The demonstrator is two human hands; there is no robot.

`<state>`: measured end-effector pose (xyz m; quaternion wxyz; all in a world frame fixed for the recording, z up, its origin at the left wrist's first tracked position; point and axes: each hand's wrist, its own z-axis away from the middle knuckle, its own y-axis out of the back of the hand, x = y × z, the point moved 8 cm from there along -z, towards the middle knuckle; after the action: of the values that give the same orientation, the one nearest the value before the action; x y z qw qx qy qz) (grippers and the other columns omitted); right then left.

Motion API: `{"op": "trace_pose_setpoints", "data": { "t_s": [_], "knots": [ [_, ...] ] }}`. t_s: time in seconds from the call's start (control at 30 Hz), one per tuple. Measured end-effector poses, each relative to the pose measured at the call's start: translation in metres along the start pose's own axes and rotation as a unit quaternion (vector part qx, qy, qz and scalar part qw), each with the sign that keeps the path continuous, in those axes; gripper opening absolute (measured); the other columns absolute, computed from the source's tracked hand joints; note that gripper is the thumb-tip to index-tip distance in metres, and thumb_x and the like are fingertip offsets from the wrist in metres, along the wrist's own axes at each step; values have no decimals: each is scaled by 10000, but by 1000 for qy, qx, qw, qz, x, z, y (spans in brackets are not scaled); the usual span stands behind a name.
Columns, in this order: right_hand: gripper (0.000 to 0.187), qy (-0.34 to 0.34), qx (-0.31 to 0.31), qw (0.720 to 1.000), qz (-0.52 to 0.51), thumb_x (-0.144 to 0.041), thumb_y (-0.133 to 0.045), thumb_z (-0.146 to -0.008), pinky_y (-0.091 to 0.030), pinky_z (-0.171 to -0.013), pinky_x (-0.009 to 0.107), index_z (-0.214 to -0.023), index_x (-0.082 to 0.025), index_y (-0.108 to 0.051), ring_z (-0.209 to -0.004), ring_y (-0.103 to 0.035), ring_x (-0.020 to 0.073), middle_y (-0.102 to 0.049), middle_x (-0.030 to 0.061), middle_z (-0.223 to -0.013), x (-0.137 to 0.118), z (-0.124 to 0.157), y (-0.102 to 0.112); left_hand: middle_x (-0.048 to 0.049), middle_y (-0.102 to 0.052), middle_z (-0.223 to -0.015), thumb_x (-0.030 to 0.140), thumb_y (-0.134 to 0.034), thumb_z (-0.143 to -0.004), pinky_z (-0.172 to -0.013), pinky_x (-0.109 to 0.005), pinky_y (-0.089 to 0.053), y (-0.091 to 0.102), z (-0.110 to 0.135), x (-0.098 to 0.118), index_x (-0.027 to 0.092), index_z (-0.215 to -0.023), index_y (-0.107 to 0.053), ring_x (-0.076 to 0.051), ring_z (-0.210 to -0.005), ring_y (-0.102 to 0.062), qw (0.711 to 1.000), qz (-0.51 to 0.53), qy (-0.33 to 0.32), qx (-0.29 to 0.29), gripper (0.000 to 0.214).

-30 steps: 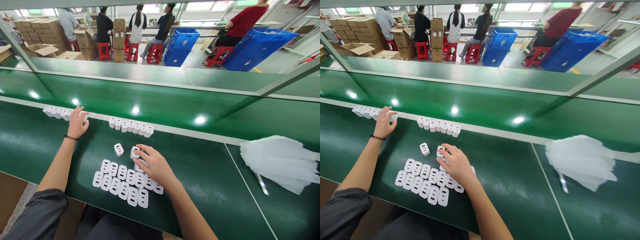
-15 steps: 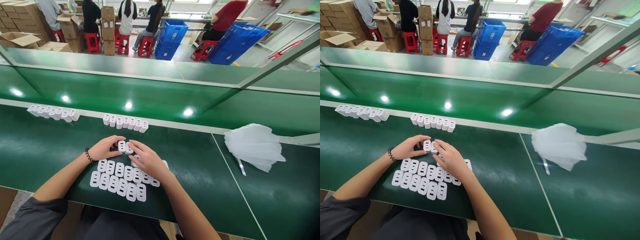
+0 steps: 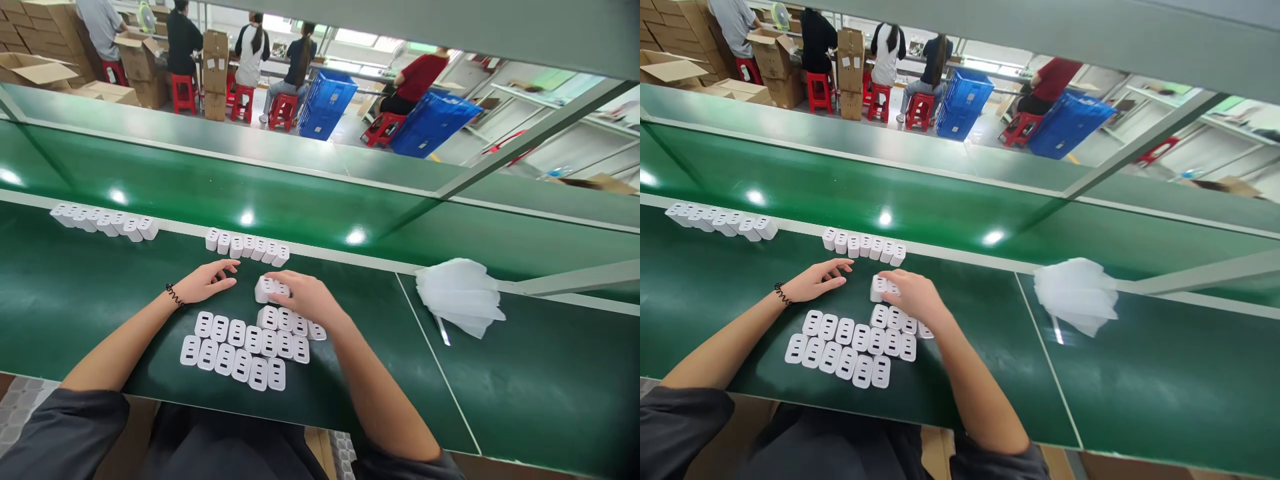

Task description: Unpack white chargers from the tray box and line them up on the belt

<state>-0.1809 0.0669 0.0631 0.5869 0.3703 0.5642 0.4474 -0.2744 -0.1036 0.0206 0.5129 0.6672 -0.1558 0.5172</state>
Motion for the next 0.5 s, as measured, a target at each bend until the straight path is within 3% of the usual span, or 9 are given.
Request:
{"op": "trace_pose_setpoints", "data": {
  "t_s": [0.1, 0.17, 0.33, 0.5],
  "knots": [
    [193, -62, 22, 998, 1, -316, -599, -882, -500, -737, 322, -1054, -283, -680, -932, -659, 219, -692, 0, -1147, 41, 10, 18, -92, -587, -1258, 507, -471, -936, -779, -319, -529, 0, -2, -5, 222, -1381, -451, -183, -966, -605, 1000, -9, 5, 2, 528],
    [232, -78, 7, 997, -3, -335, -620, -855, -491, -716, 318, -1078, -286, -661, -898, -651, 216, -697, 3, -1109, 56, 11, 18, -92, -590, -1251, 513, -467, -935, -781, -322, -526, -1, -2, -7, 218, -1384, -450, -181, -952, -606, 1000, -12, 6, -1, 538],
    [548, -68, -21, 996, -44, -379, -624, -828, -498, -757, 344, -1357, -292, -507, -860, -629, 206, -671, 27, -1152, 60, 6, 2, -97, -597, -1249, 532, -464, -930, -783, -325, -523, -3, -2, -7, 215, -1384, -456, -179, -932, -611, 1000, -24, -3, 1, 554],
    [461, -54, 0, 994, -99, -364, -578, -842, -497, -818, 389, -1287, -245, -598, -856, -602, 217, -677, 56, -1114, 64, 1, 0, -99, -615, -1229, 523, -472, -923, -761, -316, -523, -4, 0, -2, 199, -1374, -471, -169, -889, -616, 999, -48, -21, 1, 555]
  ]
}}
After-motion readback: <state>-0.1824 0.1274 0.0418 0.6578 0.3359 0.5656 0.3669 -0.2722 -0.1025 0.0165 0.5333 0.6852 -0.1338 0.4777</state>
